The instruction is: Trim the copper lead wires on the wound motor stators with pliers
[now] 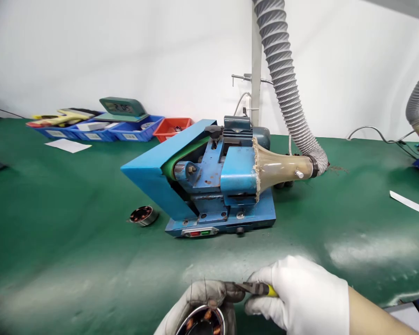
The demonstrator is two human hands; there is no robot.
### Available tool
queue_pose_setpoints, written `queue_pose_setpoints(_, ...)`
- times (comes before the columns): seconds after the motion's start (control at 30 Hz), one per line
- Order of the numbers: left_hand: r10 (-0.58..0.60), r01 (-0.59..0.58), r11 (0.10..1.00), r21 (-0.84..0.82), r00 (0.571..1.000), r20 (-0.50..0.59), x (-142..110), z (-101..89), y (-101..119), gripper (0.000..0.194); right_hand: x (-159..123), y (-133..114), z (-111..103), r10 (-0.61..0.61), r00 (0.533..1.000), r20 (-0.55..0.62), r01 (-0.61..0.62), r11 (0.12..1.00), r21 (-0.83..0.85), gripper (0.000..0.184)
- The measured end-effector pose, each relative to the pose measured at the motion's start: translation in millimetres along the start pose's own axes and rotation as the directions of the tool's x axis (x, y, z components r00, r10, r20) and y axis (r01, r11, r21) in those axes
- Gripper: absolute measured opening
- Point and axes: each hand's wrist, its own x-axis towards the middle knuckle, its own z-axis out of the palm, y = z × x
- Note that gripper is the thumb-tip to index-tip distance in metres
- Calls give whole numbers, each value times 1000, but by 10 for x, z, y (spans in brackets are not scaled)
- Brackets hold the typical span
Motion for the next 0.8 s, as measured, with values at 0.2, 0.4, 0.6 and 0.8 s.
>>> queue_pose_setpoints(0.2, -64, 52, 993, 106, 992, 112, 281, 44, 66, 6, -42, -34, 31, 104, 994, -20, -106, 986, -128, 39)
queue_pose_setpoints(0.4, -39, 29, 995, 93, 992, 117, 239, 34, 58, 16, -24, 43, 54, 183, 978, -102, -200, 961, -193, 41)
queue_pose_setpoints(0.6, 113, -117, 993, -16, 979, -169, 20, 125, -95, 30, -41, 980, 368, 358, 818, -450, -484, 851, -203, 28)
queue_pose_setpoints(0.8, 218, -200, 973, 112, 959, -183, -39, 283, -70, 55, 34, 1071, 981, 50, 672, -739, -350, 901, -257, 47)
